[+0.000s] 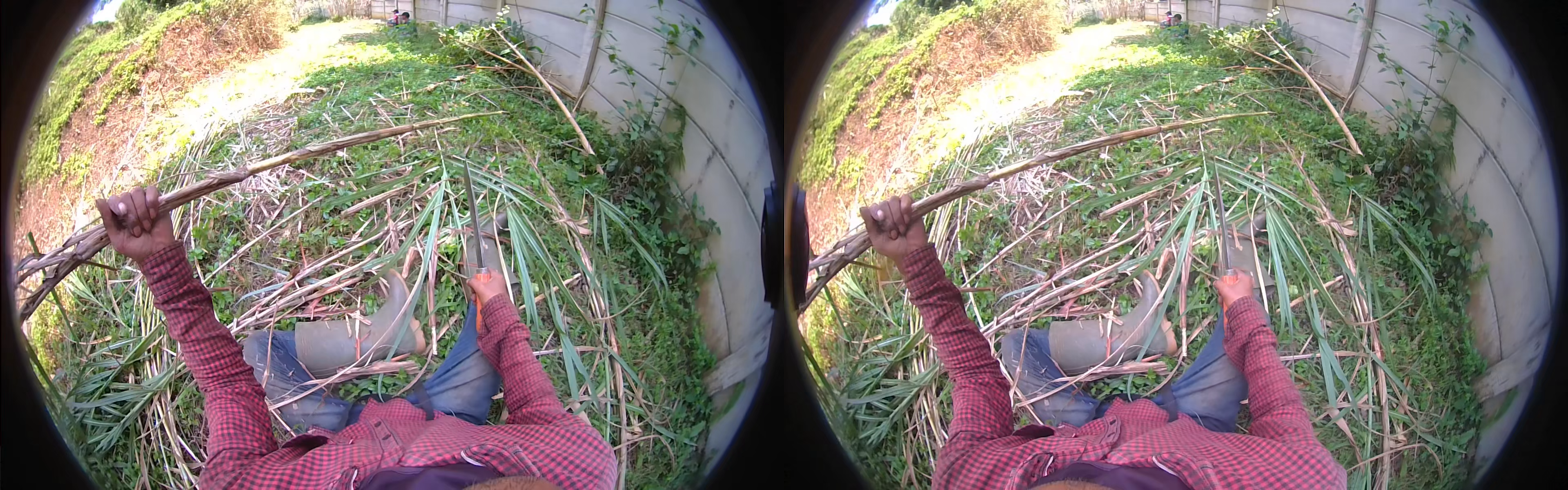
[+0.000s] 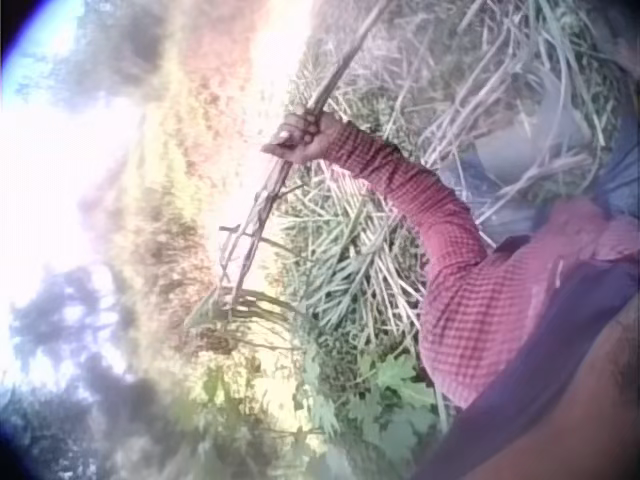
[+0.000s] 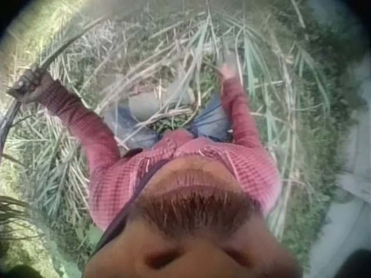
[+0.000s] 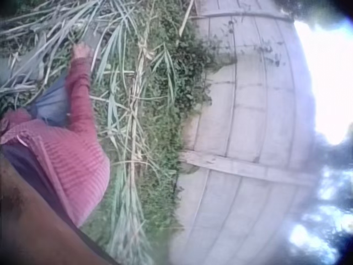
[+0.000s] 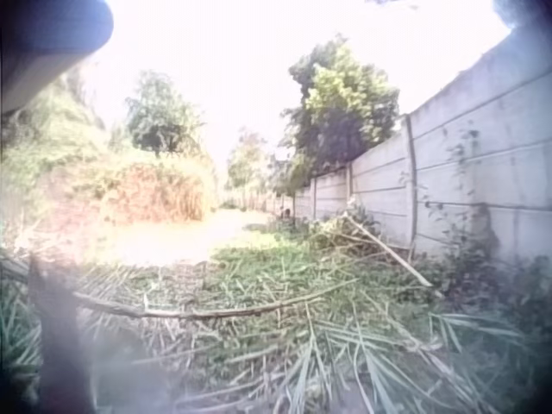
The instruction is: The person sits on the ground and uses a machete to chop long, thin sticks into smaller pieces. They hold the sticks with one hand and strike them with the machete in the other, creating a pile of cut debris.
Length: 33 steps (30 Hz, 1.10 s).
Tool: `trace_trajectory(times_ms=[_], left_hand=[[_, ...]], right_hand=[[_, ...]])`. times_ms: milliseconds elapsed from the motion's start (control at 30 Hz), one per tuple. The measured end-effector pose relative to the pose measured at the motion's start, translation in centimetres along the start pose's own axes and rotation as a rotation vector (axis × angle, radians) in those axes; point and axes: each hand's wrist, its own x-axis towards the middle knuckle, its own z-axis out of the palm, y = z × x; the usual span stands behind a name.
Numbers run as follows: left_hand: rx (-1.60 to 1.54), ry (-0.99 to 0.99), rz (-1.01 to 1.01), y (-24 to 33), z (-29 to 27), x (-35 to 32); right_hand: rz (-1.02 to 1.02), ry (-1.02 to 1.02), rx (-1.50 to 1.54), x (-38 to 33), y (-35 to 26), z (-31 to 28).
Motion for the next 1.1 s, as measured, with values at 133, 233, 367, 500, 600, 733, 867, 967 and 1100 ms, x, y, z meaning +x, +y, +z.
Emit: trace_trajectory(times_ms=[133, 233, 367, 500, 600, 733, 867, 967, 1100], left_hand=[[0.045, 0.297, -0.091, 2.1, -6.6, -6.2], [0.307, 1.082, -0.037, 1.9, -15.1, -14.6], [0.537, 1.546, -0.196, 1.2, -21.6, -23.9], [0.54, 1.743, -0.421, 0.1, -20.9, -29.0], [0.312, 1.585, -0.201, 2.7, -27.4, -33.1], [0.236, 1.392, -0.068, 0.8, -15.7, -26.2], [0.112, 1.104, -0.018, 0.4, -10.2, -21.3], [0.06, 0.883, 0.006, 1.2, -7.8, -19.3], [0.105, 0.845, -0.018, 1.6, -6.4, -17.4]], right_hand=[[-0.039, -0.089, -0.061, -0.1, -0.2, 2.9], [-0.008, -0.183, -0.102, -1.7, -1.6, 3.2], [0.028, -0.24, -0.112, -2.8, -0.4, 3.8], [0.022, -0.276, -0.335, -2.4, -0.9, 3.3], [-0.066, -0.285, -0.557, -1.1, -0.5, 5.8], [-0.112, -0.329, -0.688, -3.5, -3.8, 9.0], [-0.411, -0.399, -0.801, -6.6, -8.2, 13.7], [-0.599, -0.526, -0.838, -9.3, -10.9, 16.9], [-0.612, -0.51, -0.965, -9.3, -12.0, 17.7]])
